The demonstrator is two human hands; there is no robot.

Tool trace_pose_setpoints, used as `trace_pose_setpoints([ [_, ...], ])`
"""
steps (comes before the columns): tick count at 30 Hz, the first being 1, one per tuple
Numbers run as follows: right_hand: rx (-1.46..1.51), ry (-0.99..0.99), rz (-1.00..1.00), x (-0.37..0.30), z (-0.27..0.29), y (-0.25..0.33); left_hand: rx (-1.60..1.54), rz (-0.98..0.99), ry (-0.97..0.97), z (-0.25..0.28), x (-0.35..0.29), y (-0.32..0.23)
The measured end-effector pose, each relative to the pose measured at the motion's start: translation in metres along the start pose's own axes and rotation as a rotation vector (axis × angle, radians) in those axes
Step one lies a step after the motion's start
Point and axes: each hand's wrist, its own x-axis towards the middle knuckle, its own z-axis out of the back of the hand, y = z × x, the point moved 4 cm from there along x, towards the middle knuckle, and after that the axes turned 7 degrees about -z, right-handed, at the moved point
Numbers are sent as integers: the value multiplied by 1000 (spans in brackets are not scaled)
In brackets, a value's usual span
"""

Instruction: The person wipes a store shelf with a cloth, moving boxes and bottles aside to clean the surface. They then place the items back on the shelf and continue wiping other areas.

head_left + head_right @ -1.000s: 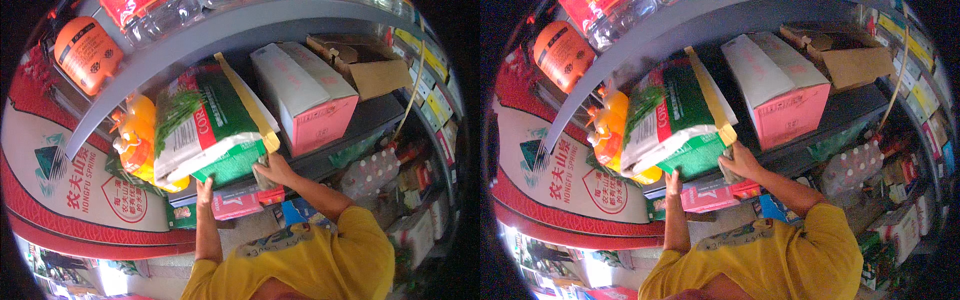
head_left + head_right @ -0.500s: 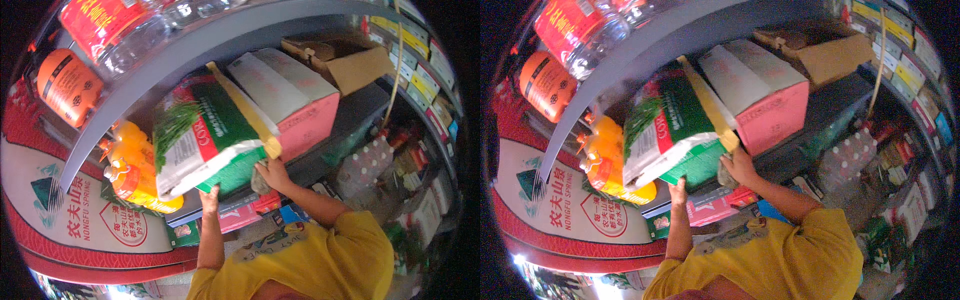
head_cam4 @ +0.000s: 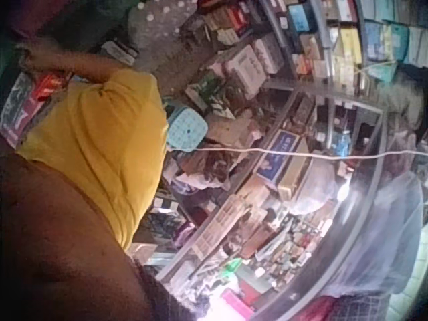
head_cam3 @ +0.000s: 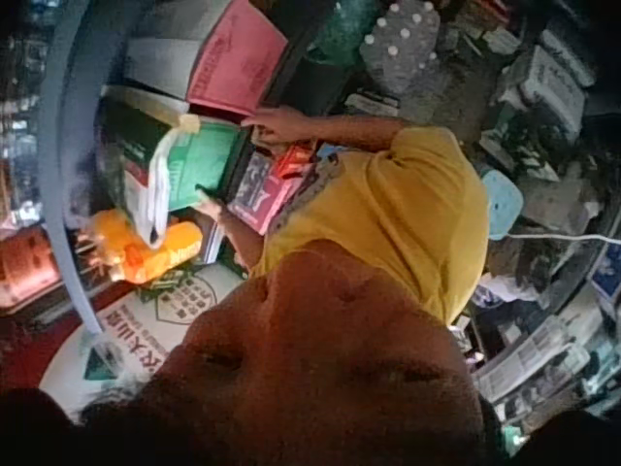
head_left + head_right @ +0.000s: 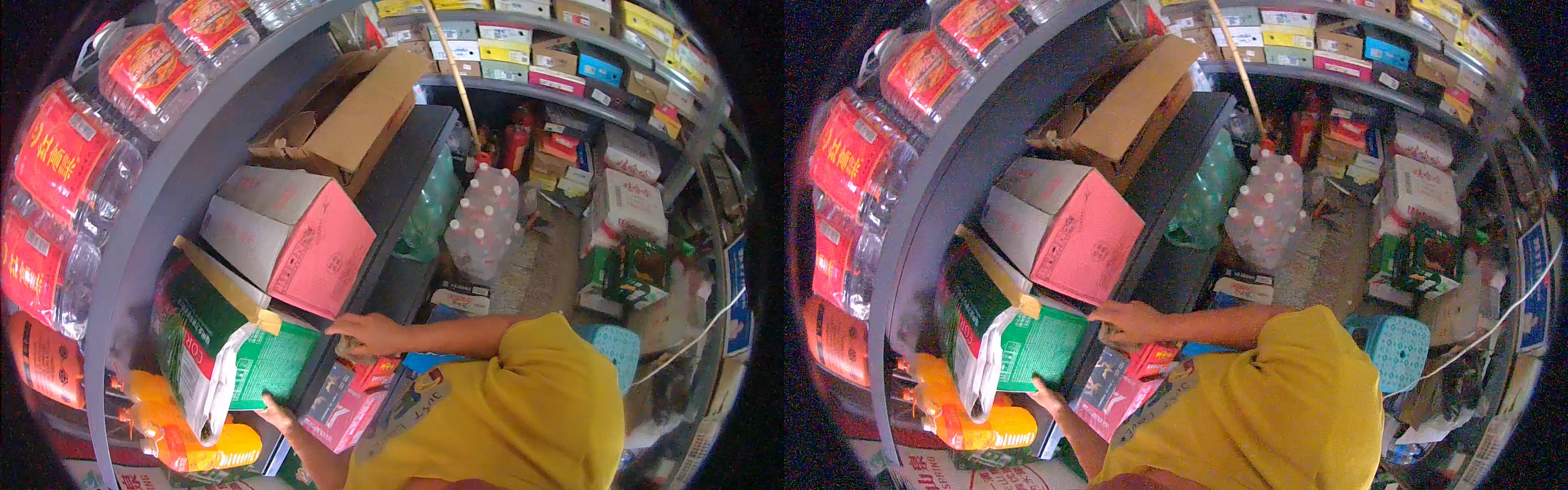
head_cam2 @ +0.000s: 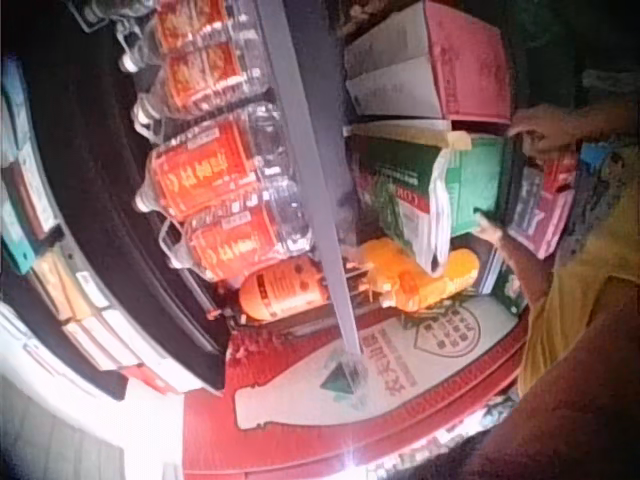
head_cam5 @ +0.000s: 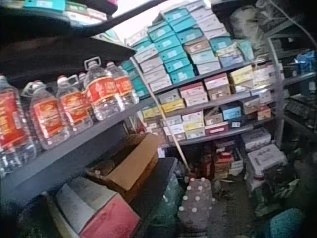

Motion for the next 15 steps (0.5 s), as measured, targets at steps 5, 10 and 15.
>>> trace_pose_setpoints([
  [5,-93,-394,-137,22,22,-63,-6,19,30,-13,1,-4],
  [10,-118,-462,-207,50,9,-83,-49,52,30,-13,-6,-15],
  [15,-206,-547,-90,64,-7,-101,-65,124,49,-6,-4,0],
])
